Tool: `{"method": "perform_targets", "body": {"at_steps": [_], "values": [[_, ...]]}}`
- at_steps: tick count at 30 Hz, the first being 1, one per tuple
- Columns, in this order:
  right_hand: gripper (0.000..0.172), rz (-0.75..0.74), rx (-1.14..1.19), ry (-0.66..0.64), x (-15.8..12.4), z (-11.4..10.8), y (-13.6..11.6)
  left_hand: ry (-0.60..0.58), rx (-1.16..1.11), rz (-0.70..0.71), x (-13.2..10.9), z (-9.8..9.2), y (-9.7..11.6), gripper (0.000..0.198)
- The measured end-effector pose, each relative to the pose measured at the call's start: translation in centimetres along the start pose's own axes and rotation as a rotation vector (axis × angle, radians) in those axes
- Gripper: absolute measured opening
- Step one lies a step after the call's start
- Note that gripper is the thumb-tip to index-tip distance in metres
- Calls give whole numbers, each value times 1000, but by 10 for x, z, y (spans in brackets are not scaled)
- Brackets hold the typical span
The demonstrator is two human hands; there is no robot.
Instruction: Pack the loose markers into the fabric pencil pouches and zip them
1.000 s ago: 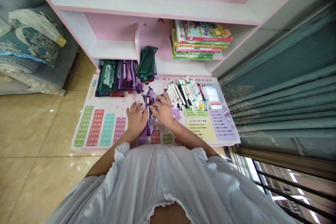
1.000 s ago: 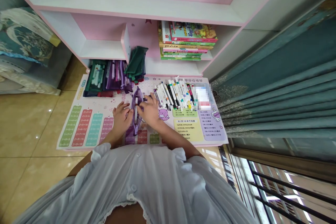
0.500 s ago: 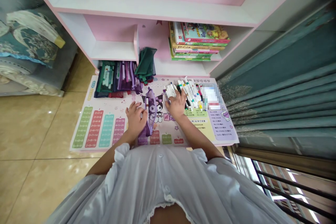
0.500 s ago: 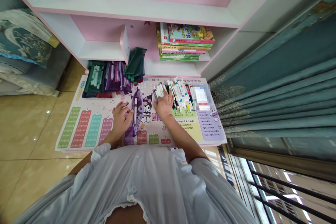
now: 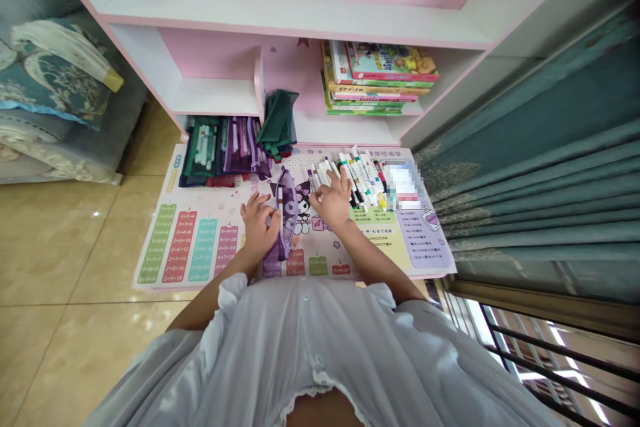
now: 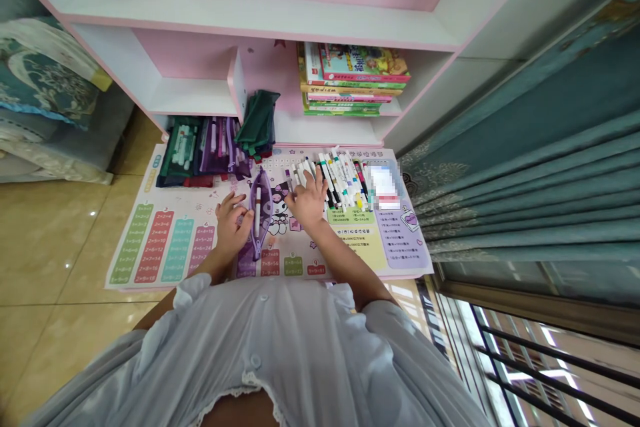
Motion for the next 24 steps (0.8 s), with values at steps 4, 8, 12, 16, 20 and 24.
{"method": "perform_targets", "body": {"at_steps": [4, 8, 12, 16, 20, 24], "values": [[20, -54, 125, 4, -11, -22, -27, 43, -43, 28, -2, 1, -5, 20], [19, -94, 157, -123, -19, -21, -55, 77, -62, 45, -3, 1, -5, 18], [19, -86, 120, -239, -19, -6, -72, 97, -87, 65, -4, 1, -6, 17], [23, -83, 51, -366, -16, 10, -78, 100, -97, 75, -4, 2, -7, 18], [29, -102, 21, -416, -16, 19, -77, 97, -95, 75, -4, 1, -6, 19], [27, -129, 94, -257, -13, 16, -66, 110, -103, 91, -4, 0, -5, 19]]}}
Point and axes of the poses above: each hand's wrist, its own x-axis towards the middle knuckle, its own z-axis out of the palm, y = z × x, the point moved 5 cm from there along x, towards the middle knuckle, and after that the axes turned 3 degrees about -x, right-handed, at the moved point
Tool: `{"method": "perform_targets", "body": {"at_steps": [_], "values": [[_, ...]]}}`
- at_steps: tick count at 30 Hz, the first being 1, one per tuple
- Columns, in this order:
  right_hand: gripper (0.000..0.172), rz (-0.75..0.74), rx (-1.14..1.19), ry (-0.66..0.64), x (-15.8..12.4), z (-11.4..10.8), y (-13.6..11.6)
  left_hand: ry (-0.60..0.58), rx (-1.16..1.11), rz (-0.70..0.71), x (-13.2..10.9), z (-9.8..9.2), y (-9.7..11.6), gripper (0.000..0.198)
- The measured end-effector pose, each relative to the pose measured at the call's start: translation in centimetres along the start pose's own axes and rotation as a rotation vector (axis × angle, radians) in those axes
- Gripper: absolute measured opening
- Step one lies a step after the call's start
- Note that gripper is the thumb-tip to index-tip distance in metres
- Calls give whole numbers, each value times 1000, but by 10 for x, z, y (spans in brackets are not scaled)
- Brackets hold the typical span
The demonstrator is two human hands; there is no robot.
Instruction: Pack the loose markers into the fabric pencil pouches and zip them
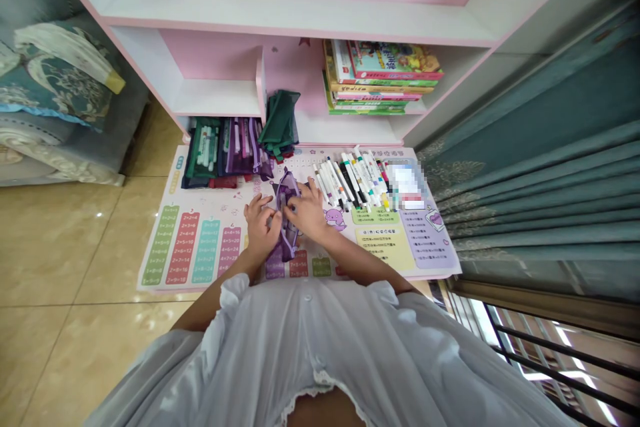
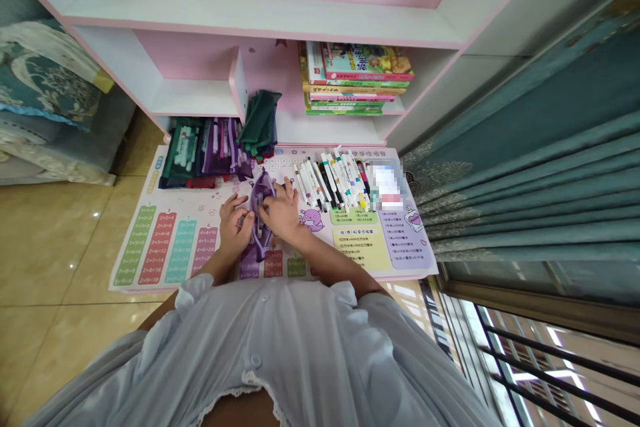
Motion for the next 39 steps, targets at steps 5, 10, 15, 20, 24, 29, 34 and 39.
{"method": "perform_targets", "body": {"at_steps": [5, 10, 15, 20, 24, 29, 34, 39], "values": [[29, 96, -61, 334, 2, -18, 45, -8, -13, 11, 1, 0, -2, 19], [23, 196, -232, 268, 6, -14, 84, -14, -17, 13, 1, 1, -2, 20], [24, 189, -308, 184, 8, -7, 86, -13, -23, 13, 2, 2, -1, 19], [23, 187, -286, 153, 15, -4, 84, 2, 8, 17, 2, 1, -1, 18], [21, 138, -227, 141, 16, -3, 81, -8, 11, 15, 2, 1, -1, 19], [21, 147, -116, 182, 7, -17, 66, -11, -2, -5, 2, 0, -3, 20], [22, 84, -2, 251, -13, -45, 29, -4, -12, 22, 2, 0, -2, 20], [19, -4, 55, 92, -23, -40, -1, -8, 12, 16, 1, 2, -5, 18]]}}
Point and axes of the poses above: each hand's wrist, its own x-axis towards the middle knuckle, its own z-axis out of the palm, y = z × x, the point moved 5 cm from there along x, towards the middle knuckle, and after that the axes turned 3 degrees about -x, right-handed, at the moved point
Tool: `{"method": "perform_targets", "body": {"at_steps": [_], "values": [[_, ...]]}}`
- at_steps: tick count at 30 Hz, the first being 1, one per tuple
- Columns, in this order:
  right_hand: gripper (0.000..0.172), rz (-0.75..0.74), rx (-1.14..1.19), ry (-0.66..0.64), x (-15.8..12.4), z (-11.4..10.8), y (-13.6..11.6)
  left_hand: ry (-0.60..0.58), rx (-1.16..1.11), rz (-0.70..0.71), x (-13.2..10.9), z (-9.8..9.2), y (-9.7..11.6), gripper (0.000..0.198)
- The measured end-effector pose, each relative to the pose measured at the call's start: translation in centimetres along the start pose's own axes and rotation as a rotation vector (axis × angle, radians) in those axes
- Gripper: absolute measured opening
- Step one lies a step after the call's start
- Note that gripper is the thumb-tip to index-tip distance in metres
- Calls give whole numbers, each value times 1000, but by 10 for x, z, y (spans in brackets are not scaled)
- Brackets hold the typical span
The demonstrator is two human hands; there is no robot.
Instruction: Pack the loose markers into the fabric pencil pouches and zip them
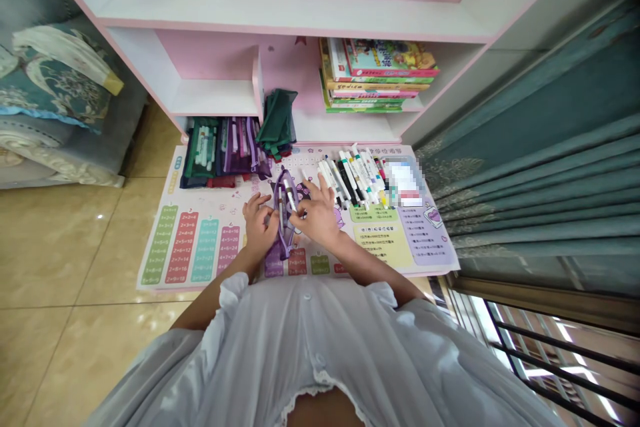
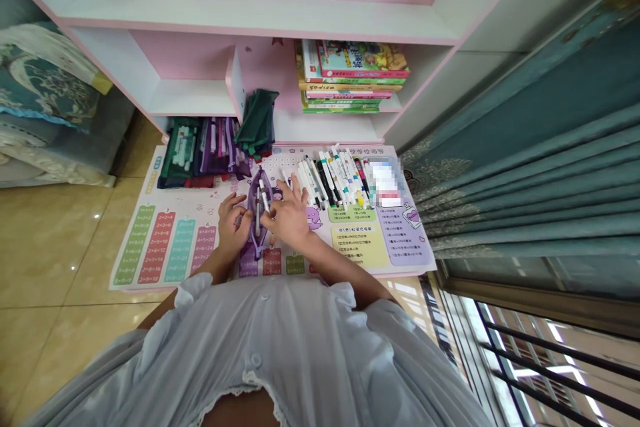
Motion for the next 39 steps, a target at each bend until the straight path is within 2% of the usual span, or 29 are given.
{"method": "perform_targets", "body": {"at_steps": [8, 15, 19, 23, 25, 30, 35, 39], "values": [[17, 5, -73, -171, 9, 25, -13, 5, -6, 1, -1, 0, -1, 18], [21, 11, -118, -223, 15, 34, -13, 12, -19, 13, 0, -1, 0, 18], [22, 16, -62, -138, 16, 27, -6, 17, -23, 8, 0, -2, 1, 17], [28, 86, -36, 131, 23, 7, 18, 15, -23, -7, 1, -2, 1, 18], [27, 132, -78, 206, 28, 4, 35, 12, -19, -15, 1, -2, 1, 18], [24, 158, -185, 115, 34, 24, 63, 18, -14, -4, 0, -3, 1, 18], [24, 132, -226, 38, 33, 43, 64, 22, -3, 2, 0, -2, -1, 18], [21, 120, -244, -9, 34, 45, 62, 20, -7, -1, 0, -2, -1, 18]]}}
Point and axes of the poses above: each hand's wrist, its own x-axis towards the middle knuckle, its own z-axis out of the palm, y = z × x, the point moved 5 cm from there along x, towards the middle knuckle, and after that the axes turned 3 degrees about -x, right-handed, at the moved point
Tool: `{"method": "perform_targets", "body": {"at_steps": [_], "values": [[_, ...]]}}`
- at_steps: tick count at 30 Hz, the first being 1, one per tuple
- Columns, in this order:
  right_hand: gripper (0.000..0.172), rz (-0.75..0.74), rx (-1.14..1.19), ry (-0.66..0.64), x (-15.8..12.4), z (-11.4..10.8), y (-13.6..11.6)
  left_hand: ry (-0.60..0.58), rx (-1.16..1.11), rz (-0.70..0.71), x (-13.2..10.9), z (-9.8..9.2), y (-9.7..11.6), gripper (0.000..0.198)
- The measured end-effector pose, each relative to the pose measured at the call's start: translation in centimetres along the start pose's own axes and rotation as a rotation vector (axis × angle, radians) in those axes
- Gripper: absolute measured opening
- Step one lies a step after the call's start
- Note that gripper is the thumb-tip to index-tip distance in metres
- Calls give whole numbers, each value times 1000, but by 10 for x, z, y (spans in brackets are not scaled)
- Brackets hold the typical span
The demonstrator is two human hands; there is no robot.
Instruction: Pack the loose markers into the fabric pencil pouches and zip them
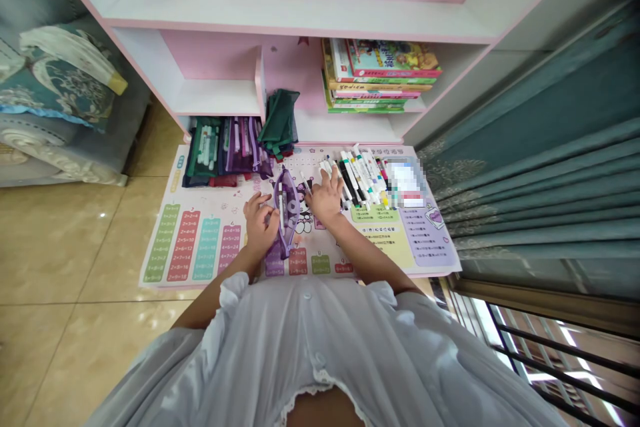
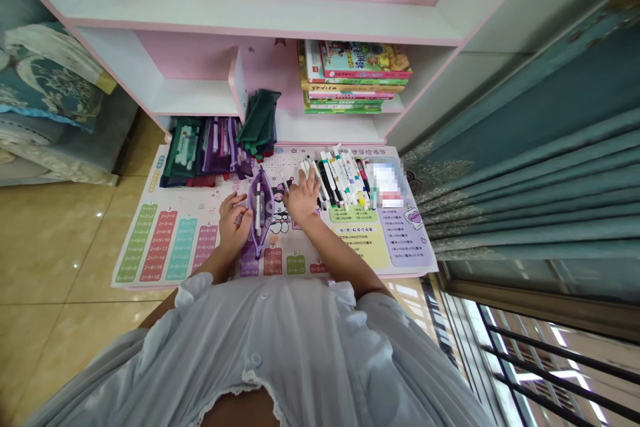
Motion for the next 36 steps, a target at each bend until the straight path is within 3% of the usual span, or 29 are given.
{"method": "perform_targets", "body": {"at_steps": [6, 12, 22, 28, 31, 36], "values": [[19, 44, 111, 107, -8, -30, -5, -4, -16, -14, 0, 0, 0, 19], [19, -62, 228, 119, -24, -56, -35, 3, -23, 8, 0, 0, 1, 18], [19, -55, 151, -179, -22, -29, -63, 15, -19, 26, 1, 0, -1, 17], [23, -72, 120, -243, -21, -20, -63, 26, -32, 45, 0, 0, -2, 16], [22, -65, 166, -180, -19, -19, -56, 30, -35, 49, 0, -1, -2, 16], [27, 35, 139, 95, -10, -35, -17, 26, -34, 31, 0, -1, -2, 17]]}}
Point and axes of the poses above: each hand's wrist, its own x-axis towards the middle knuckle, its own z-axis out of the palm, y = z × x, the point moved 5 cm from there along x, towards the middle knuckle, and after that the axes turned 3 degrees about -x, right-handed, at the moved point
